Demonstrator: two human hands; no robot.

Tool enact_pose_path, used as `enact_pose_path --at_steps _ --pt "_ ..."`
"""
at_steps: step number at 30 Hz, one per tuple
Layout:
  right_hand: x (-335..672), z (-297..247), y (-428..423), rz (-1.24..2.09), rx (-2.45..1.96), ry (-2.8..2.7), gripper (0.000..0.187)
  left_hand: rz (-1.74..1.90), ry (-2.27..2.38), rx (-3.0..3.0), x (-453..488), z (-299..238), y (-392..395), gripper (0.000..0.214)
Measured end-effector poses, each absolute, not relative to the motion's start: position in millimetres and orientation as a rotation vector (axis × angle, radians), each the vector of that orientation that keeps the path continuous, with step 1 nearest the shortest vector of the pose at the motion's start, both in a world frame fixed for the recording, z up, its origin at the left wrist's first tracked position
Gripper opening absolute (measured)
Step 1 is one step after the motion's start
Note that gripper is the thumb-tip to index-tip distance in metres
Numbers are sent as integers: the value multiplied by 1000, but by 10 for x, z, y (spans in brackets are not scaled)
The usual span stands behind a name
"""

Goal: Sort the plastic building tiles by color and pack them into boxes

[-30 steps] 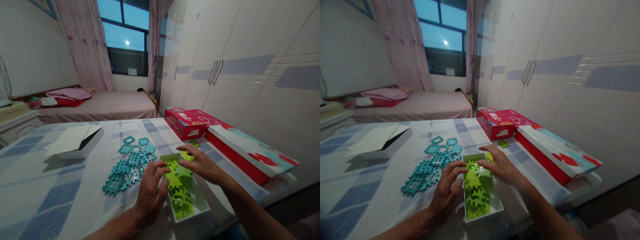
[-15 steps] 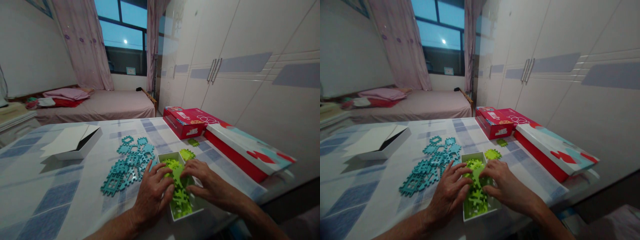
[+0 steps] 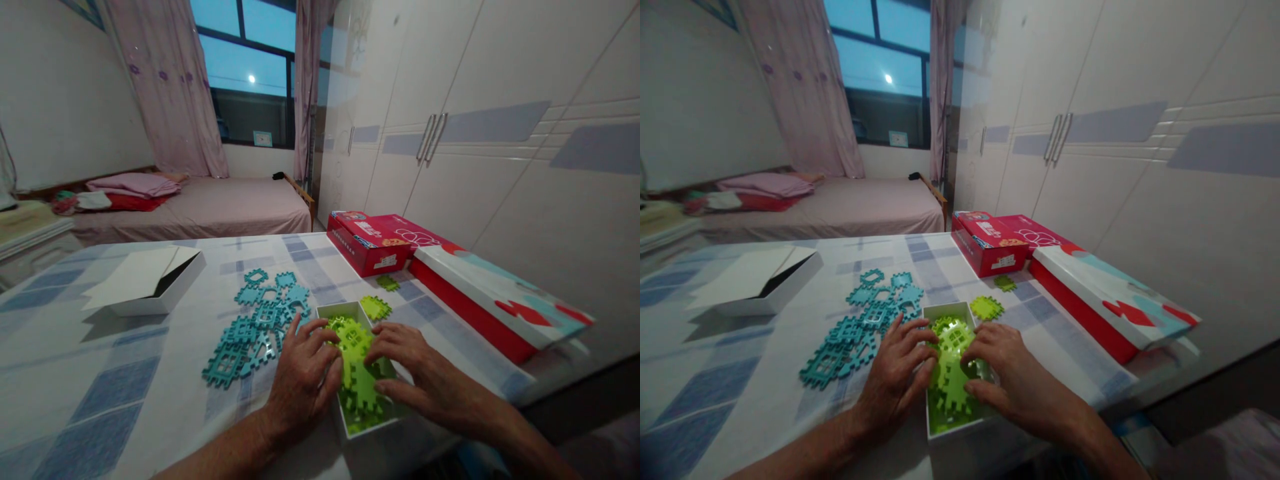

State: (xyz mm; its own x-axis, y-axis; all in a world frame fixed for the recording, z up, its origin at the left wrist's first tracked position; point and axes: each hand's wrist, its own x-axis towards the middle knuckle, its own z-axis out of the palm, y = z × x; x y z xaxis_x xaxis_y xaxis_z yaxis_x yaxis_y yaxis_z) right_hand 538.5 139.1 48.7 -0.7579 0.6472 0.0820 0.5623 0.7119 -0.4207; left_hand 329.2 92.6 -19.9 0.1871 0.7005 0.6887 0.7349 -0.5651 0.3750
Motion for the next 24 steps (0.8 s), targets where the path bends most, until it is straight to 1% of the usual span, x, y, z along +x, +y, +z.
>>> enact_pose_path --at_steps 4,8,10,12,15,17,20,24 --pt "5361 469 1416 501 -1002 -2694 14 -1248 -1211 -2563 3312 -174 905 13" --pt "5305 301 1528 335 -1018 -2651 27 -1220 -1411 -2480 3313 -216 941 19" --pt "5299 259 1552 280 -1024 -2609 29 -1245 -1481 -2429 3305 -240 958 22" --pt "5320 270 1537 301 -1004 -2597 26 -1286 -1482 -2418 3299 -245 957 20" --pt "5371 339 1466 457 -924 -2686 20 -1306 -1439 -2478 3299 -213 929 18" --pt "5384 380 1416 521 -898 -2720 17 -1305 -1416 -2520 3299 -186 912 20" --pt "5354 395 1364 497 -926 -2696 19 -1310 -1427 -2534 3298 -169 910 22" --pt "5325 380 1406 493 -888 -2688 16 -1266 -1389 -2601 3291 -202 927 22"
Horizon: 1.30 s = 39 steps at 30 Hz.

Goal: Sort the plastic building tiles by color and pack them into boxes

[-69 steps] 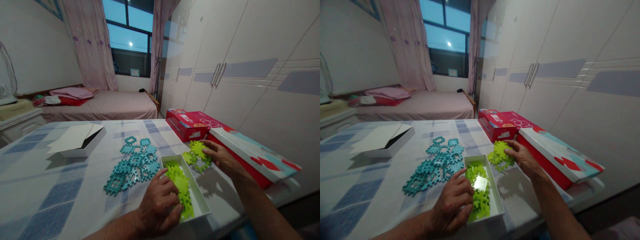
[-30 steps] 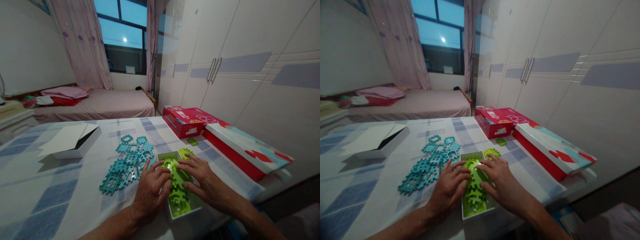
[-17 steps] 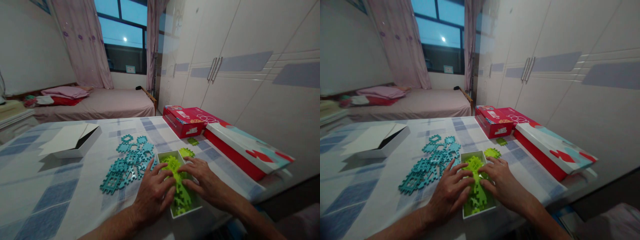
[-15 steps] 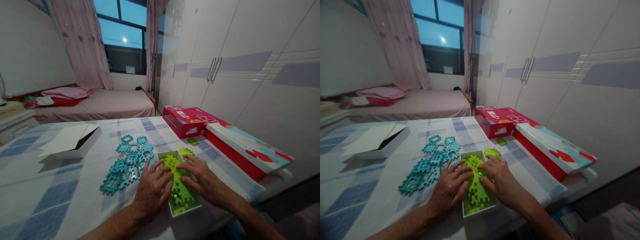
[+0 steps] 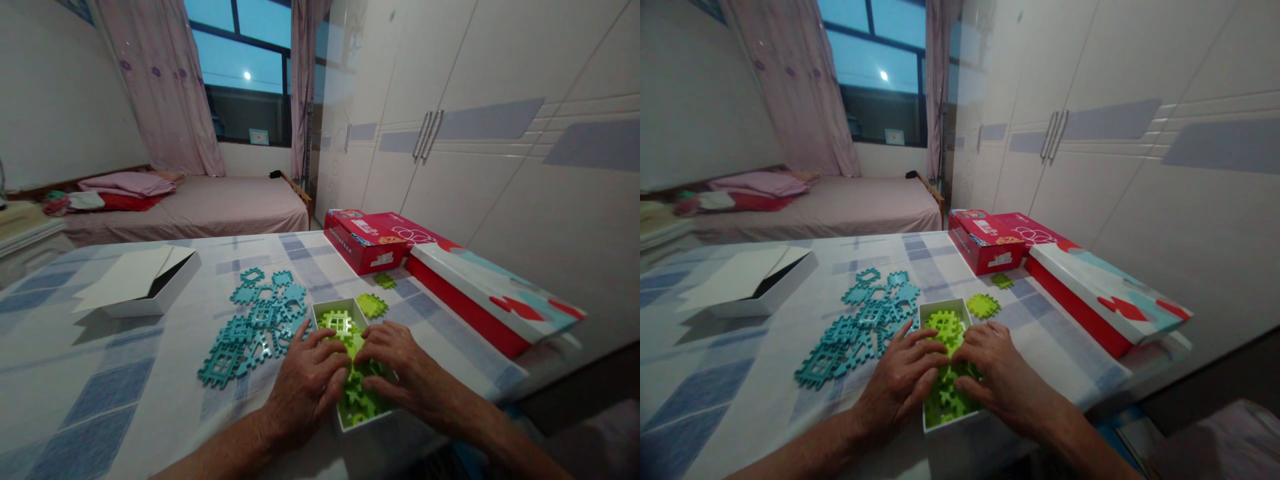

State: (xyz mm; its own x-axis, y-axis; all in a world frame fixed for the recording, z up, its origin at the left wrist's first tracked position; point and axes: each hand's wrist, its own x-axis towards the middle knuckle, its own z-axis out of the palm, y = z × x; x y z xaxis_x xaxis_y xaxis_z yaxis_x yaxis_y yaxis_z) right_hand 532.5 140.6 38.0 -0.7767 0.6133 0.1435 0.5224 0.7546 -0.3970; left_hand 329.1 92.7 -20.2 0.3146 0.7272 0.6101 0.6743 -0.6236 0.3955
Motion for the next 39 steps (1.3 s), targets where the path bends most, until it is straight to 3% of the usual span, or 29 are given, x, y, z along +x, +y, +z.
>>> enact_pose_path --at_steps 4,9,16,31,39 --pt "5417 339 1736 473 -1019 -2469 18 1318 1377 2434 3259 -254 943 24" --pt "5455 92 2248 238 -1486 -2384 40 1513 1473 2180 3219 -316 1000 25" --pt "5299 -147 2339 30 -1732 -2409 58 1550 1481 1958 3211 -343 1036 27" --pt "5406 37 2329 156 -1566 -2246 50 1537 1504 1923 3229 -320 1016 29" --pt "5195 461 1756 474 -1084 -2418 50 1592 1531 1878 3224 -317 1041 29"
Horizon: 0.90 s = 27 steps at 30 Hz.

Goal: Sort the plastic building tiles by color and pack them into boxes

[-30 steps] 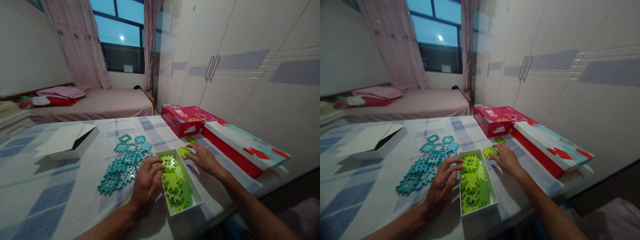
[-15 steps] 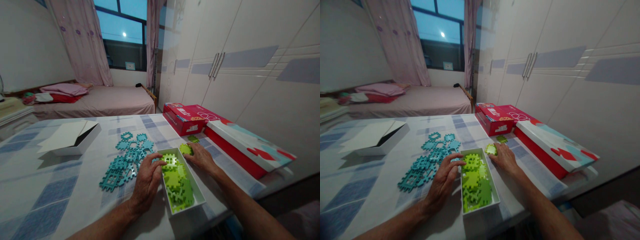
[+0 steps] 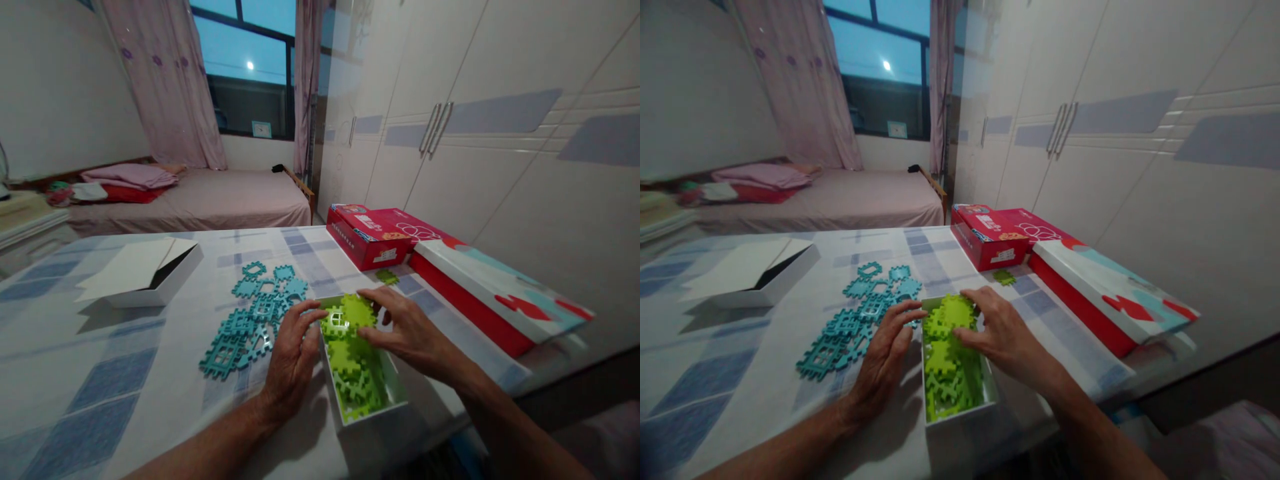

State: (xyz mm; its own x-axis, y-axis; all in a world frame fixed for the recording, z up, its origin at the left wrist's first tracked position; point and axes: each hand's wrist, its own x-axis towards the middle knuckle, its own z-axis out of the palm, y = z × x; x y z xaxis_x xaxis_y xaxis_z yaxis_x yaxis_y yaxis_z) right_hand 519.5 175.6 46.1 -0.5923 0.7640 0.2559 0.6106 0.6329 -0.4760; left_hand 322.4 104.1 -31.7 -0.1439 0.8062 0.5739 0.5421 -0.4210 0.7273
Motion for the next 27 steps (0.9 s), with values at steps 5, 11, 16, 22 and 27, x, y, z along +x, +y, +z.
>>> enact_pose_path --at_steps 5,11,16,22,27 --pt "5067 392 1680 466 -980 -2454 46 1597 1528 1928 3217 -324 1035 30" --pt "5359 327 2176 292 -1251 -2204 29 1441 1522 2166 3241 -262 1008 29" --pt "5596 97 2788 39 -1640 -2149 47 1220 1446 2414 3243 -243 1014 27" --pt "5553 -171 2971 36 -1872 -2176 55 1345 1477 2357 3219 -314 1011 28" --pt "5586 -156 2924 24 -1780 -2152 38 1471 1509 2165 3200 -327 1022 30"
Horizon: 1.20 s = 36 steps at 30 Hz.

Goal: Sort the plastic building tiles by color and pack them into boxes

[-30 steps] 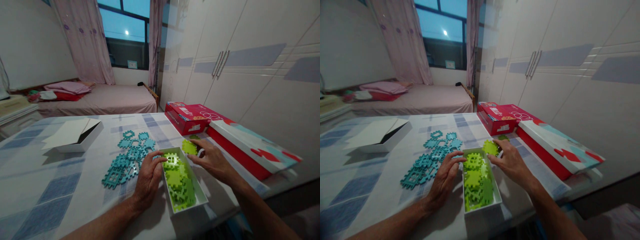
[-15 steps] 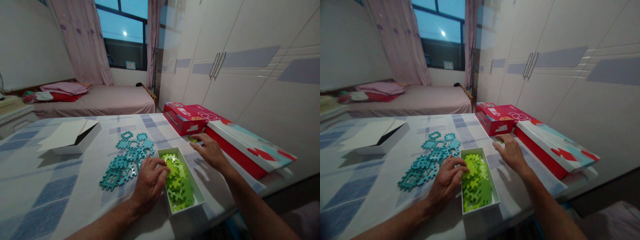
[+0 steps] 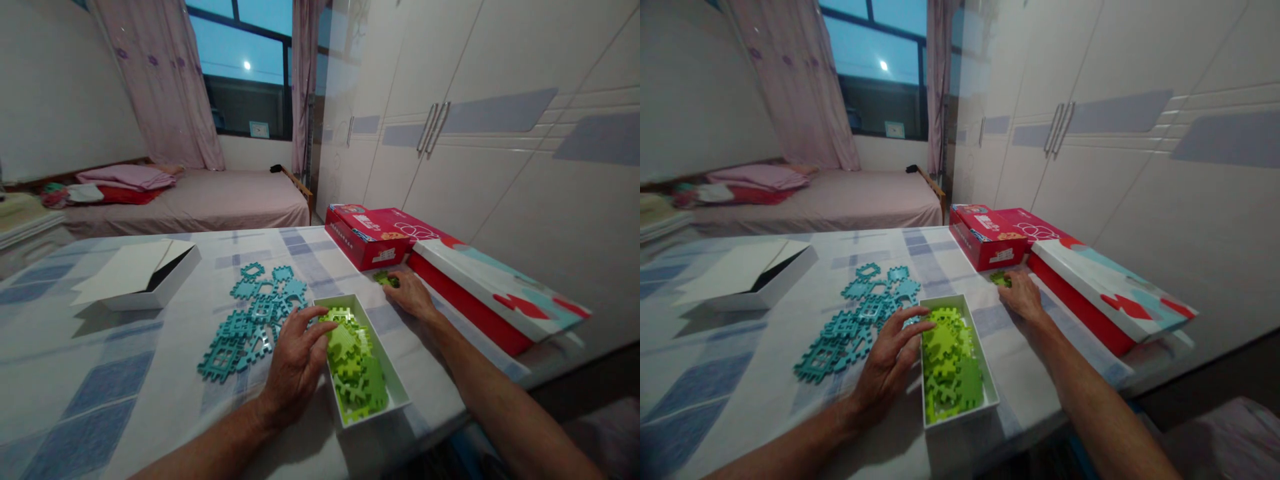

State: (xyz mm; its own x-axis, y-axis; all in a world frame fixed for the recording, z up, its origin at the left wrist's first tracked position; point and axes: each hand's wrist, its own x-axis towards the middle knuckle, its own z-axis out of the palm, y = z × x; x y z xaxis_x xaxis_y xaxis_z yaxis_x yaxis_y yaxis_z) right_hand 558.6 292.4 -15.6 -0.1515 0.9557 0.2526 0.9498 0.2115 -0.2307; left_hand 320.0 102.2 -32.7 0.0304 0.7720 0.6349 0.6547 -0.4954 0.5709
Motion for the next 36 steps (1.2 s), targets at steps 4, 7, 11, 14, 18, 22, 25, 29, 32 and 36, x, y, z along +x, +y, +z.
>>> enact_pose_path --at_steps 4,7,11,14,18,22,25,29,32,36 --pt "5638 114 2517 202 -1486 -2154 35 1528 1519 2002 3209 -307 1041 30" --pt "5609 357 1990 344 -1162 -2307 33 1542 1531 1927 3217 -295 1047 30" --pt "5469 486 1426 375 -958 -2529 34 1537 1523 1920 3215 -300 1051 31" --pt "5375 401 1217 266 -924 -2615 43 1536 1514 1938 3209 -309 1059 31" --pt "5334 155 1002 114 -943 -2480 39 1538 1501 1920 3215 -303 1064 31" --pt "5347 -82 807 -19 -934 -2369 31 1519 1473 1898 3235 -293 1051 32" --pt "5359 -178 736 -144 -941 -2312 40 1510 1417 1923 3246 -299 1038 32" --pt "5347 -245 694 -298 -800 -2204 29 1490 1368 1993 3241 -324 1039 32" --pt "5337 -309 665 -342 -751 -2201 20 1503 1401 1949 3228 -343 1059 33" --pt "5347 -385 633 -284 -894 -2236 20 1527 1446 1839 3211 -358 1089 36"
